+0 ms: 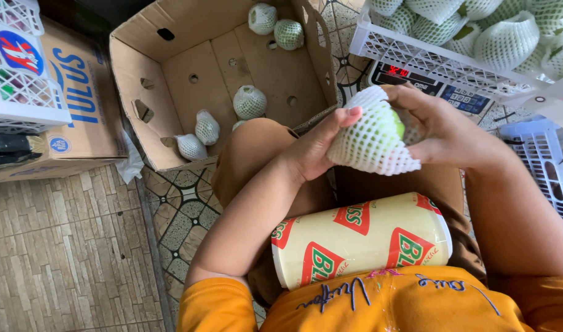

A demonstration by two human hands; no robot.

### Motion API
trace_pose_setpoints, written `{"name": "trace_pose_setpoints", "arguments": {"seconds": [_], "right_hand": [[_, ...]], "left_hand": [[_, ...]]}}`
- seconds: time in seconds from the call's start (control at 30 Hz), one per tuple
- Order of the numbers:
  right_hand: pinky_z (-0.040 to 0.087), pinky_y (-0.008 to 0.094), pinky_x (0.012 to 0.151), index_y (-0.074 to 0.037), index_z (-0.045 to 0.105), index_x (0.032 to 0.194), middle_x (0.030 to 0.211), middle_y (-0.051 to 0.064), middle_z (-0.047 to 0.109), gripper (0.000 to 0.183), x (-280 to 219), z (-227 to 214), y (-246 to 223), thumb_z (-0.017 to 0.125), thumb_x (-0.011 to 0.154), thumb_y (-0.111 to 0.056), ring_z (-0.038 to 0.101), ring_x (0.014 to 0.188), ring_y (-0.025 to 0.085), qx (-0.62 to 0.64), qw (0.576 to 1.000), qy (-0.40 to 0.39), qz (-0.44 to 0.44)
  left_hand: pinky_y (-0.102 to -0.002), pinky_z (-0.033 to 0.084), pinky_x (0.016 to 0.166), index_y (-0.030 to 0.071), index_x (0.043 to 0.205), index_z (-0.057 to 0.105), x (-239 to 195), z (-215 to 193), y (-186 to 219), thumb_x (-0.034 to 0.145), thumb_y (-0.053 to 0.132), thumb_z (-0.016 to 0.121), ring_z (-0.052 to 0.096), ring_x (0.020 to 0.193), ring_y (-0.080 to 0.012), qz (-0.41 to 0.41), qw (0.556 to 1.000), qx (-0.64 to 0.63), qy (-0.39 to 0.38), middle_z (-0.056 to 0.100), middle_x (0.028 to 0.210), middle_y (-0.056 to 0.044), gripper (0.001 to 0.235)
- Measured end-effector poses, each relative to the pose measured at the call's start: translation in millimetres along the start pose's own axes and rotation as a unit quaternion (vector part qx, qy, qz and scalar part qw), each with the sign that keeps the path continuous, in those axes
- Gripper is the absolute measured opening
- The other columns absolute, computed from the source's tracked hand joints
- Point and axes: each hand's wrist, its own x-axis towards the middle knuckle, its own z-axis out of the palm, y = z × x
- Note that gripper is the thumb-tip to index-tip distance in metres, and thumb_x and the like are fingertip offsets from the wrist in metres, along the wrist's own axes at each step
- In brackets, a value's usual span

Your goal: The person wraps individual green fruit in white protective netting, secures the wrapping with clear tape, and places the finished items into a cardboard box.

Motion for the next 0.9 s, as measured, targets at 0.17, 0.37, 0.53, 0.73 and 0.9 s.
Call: {"name": "trace_pose_setpoints", "arguments": {"seconds": [0.17,0.37,0.53,0.73,0.9], "right_hand": [[0.026,0.046,0.108,0.004,0.06,0.136,0.118,0.016,0.053,0.09,-8,-19,8,0.078,0.067,-0.052,0.05,0.116,0.03,-0.377,0.92,0.044,-0.096],[0.024,0.045,0.1,-0.005,0.061,0.09,0.11,0.002,0.069,0.051,-1,-6,-7,0.078,0.046,-0.023,0.046,0.112,0.029,-0.5,0.862,0.019,-0.08],[0.033,0.044,0.098,-0.004,0.066,0.107,0.113,0.007,0.065,0.062,4,-1,5,0.078,0.047,-0.012,0.043,0.107,0.03,-0.435,0.896,0.007,-0.09],[0.035,0.046,0.094,-0.004,0.061,0.087,0.089,0.004,0.058,0.048,5,14,8,0.081,0.052,-0.029,0.047,0.102,0.033,-0.551,0.829,0.029,-0.092],[0.03,0.042,0.1,-0.012,0.065,0.09,0.094,-0.001,0.059,0.042,3,9,-5,0.083,0.06,-0.035,0.044,0.101,0.026,-0.598,0.795,0.048,-0.094]], "left_hand": [[-0.04,0.061,0.073,0.01,0.135,0.056,-3,23,18,0.07,0.066,0.072,0.067,0.102,-0.0228,-0.017,0.991,0.123,0.044,0.07,0.113,-0.011,0.087],[-0.043,0.06,0.087,0.012,0.147,0.046,-17,50,30,0.07,0.058,0.073,0.062,0.115,-0.0222,0.009,0.983,0.182,0.028,0.064,0.125,-0.009,0.093],[-0.037,0.051,0.104,0.015,0.154,0.043,-16,42,28,0.078,0.048,0.076,0.06,0.121,-0.0191,0.051,0.983,0.177,-0.005,0.064,0.131,-0.006,0.09],[-0.039,0.058,0.081,0.013,0.134,0.057,-17,57,30,0.063,0.042,0.076,0.064,0.107,-0.019,-0.021,0.971,0.19,0.145,0.067,0.117,-0.005,0.078],[-0.039,0.061,0.081,0.019,0.15,0.044,-26,51,40,0.059,0.054,0.069,0.06,0.11,-0.0229,-0.04,0.973,0.193,0.121,0.06,0.123,-0.008,0.1]]}}
